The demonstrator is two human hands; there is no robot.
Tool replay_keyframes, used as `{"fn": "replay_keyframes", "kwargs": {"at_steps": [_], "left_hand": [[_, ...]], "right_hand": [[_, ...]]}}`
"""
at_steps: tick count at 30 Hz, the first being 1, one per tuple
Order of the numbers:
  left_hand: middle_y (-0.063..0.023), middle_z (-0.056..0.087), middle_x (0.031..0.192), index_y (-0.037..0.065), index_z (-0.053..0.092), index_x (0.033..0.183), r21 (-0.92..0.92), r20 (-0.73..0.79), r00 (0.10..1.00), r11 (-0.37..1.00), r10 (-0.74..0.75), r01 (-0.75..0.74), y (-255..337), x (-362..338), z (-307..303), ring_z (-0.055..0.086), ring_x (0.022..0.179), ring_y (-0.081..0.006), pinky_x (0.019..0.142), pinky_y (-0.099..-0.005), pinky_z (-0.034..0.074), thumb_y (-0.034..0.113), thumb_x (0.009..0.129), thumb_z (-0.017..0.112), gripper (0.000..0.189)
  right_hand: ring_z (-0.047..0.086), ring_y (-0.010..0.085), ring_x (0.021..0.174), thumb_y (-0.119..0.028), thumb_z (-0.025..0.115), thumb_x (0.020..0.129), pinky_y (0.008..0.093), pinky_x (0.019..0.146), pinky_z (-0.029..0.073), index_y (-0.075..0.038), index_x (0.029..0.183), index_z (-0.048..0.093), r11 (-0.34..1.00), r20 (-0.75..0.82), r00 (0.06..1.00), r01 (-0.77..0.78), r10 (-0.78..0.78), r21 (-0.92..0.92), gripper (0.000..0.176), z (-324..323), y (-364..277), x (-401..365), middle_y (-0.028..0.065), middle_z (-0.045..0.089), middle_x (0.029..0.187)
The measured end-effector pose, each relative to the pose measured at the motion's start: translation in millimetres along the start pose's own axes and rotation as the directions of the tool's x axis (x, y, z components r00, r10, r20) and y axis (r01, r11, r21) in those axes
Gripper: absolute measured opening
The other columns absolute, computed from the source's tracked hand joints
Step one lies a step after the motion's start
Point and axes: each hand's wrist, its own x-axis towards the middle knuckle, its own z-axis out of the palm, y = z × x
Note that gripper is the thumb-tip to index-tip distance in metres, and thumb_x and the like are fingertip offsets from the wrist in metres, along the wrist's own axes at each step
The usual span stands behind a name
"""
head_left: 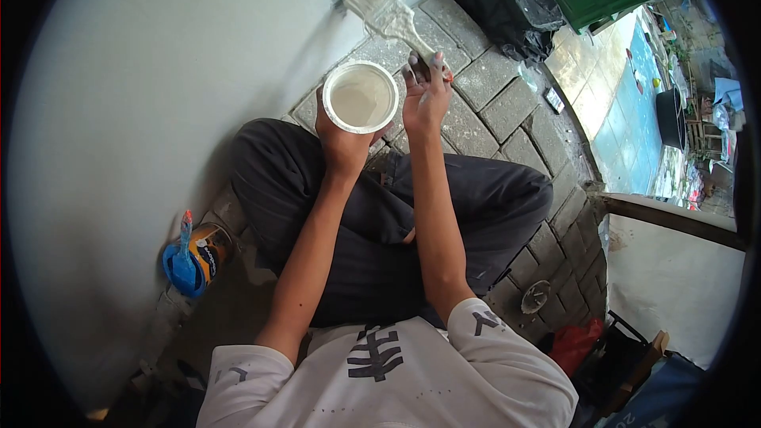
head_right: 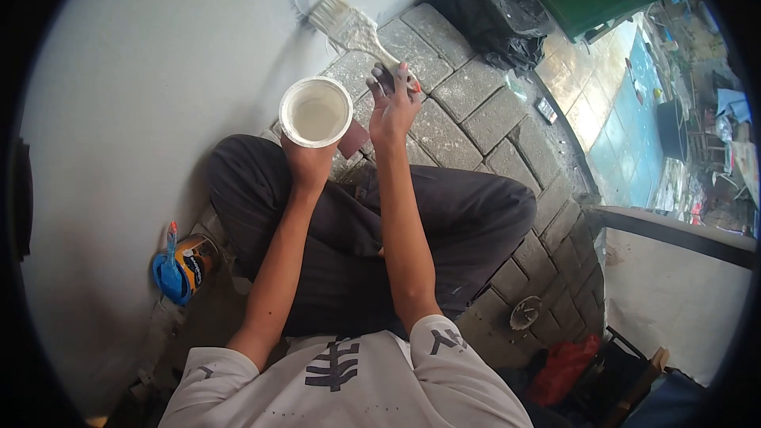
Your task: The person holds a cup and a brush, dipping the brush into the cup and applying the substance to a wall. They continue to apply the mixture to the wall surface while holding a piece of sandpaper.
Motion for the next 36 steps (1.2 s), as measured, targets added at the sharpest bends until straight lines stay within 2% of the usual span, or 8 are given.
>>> {"fn": "replay_keyframes", "kwargs": {"at_steps": [3,7,12,15,18,25,30,36], "left_hand": [[-0.0157,0.063,0.117,-0.002,0.055,0.128,-0.028,-0.003,0.999,0.999,-0.032,0.032,-1.2,-9.0,-0.7,0.065,0.105,-0.0315,0.092,-0.0399,0.053,0.0,0.07,0.087,0.067],[-0.0179,0.057,0.127,-0.001,0.05,0.135,-0.01,-0.025,0.999,0.999,0.031,-0.031,-21.6,-22.8,0.5,0.06,0.115,-0.034,0.099,-0.044,0.049,0.003,0.07,0.088,0.076],[-0.0172,0.056,0.129,-0.002,0.048,0.136,0.038,0.013,0.999,0.998,0.042,-0.042,-21.0,-18.8,0.0,0.058,0.117,-0.0331,0.101,-0.0444,0.048,0.003,0.07,0.088,0.077],[-0.0163,0.059,0.127,-0.001,0.05,0.132,-0.04,0.024,1.0,0.999,-0.016,0.017,-15.7,-14.7,1.1,0.06,0.115,-0.0315,0.1,-0.0431,0.049,0.002,0.068,0.089,0.075],[-0.0149,0.062,0.121,-0.001,0.052,0.129,-0.148,0.037,0.997,0.987,-0.061,0.066,-14.2,-12.2,5.1,0.063,0.109,-0.03,0.097,-0.0412,0.051,0.0,0.066,0.09,0.073],[-0.014,0.065,0.116,-0.001,0.053,0.128,-0.02,0.022,0.999,0.999,0.03,-0.03,-0.6,-6.4,3.7,0.067,0.104,-0.0285,0.092,-0.039,0.054,-0.001,0.067,0.089,0.07],[-0.0115,0.071,0.108,-0.001,0.065,0.117,-0.072,-0.009,1.0,0.997,0.009,-0.009,-7.6,-10.9,4.4,0.069,0.096,-0.0257,0.09,-0.0386,0.053,0.007,0.076,0.09,0.049],[-0.0086,0.072,0.105,-0.001,0.067,0.112,0.015,-0.126,0.992,1.0,0.026,-0.024,-18.5,-15.1,9.7,0.068,0.093,-0.0213,0.087,-0.0355,0.054,0.008,0.075,0.091,0.045]], "right_hand": [[0.069,0.02,0.092,-0.03,0.064,0.102,0.0364,0.08,0.059,-0.007,0.108,0.059,0.987,0.124,0.992,-0.041,0.022,0.156,0.025,17.8,-13.4,-3.5,0.014,0.071,0.101],[0.068,0.0203,0.095,-0.032,0.065,0.101,0.0362,0.079,0.058,-0.005,0.11,0.059,0.973,0.188,0.981,-0.094,0.055,0.209,0.029,31.8,-1.4,-2.6,0.014,0.07,0.105],[0.069,0.0211,0.094,-0.032,0.067,0.1,0.0365,0.077,0.059,-0.003,0.114,0.059,0.967,0.087,0.979,-0.195,0.182,0.165,0.034,3.5,39.2,1.1,0.0147,0.07,0.104],[0.07,0.0233,0.093,-0.028,0.069,0.099,0.0376,0.074,0.061,-0.002,0.11,0.06,0.985,-0.04,0.989,-0.137,0.142,0.109,0.029,-11.2,42.4,-0.8,0.0162,0.071,0.103],[0.071,0.0241,0.091,-0.024,0.068,0.1,0.0374,0.072,0.062,0.0,0.107,0.06,0.995,-0.044,0.996,-0.077,0.08,0.068,0.026,-24.6,38.9,4.8,0.0163,0.071,0.101],[0.074,0.0267,0.08,-0.021,0.068,0.1,0.0372,0.068,0.063,0.007,0.103,0.064,0.968,-0.105,0.987,0.093,-0.12,-0.231,0.028,-3.6,14.8,-6.1,0.0182,0.071,0.093],[0.075,0.0292,0.078,-0.02,0.064,0.101,0.0386,0.067,0.065,0.01,0.1,0.062,0.965,-0.022,0.992,0.114,-0.122,-0.238,0.03,30.1,-8.8,-23.8,0.0208,0.07,0.091],[0.075,0.0324,0.079,-0.018,0.063,0.102,0.0421,0.071,0.066,0.012,0.098,0.059,0.987,0.004,0.993,0.118,-0.118,-0.113,0.03,22.3,-9.0,-18.2,0.023,0.07,0.091]]}}
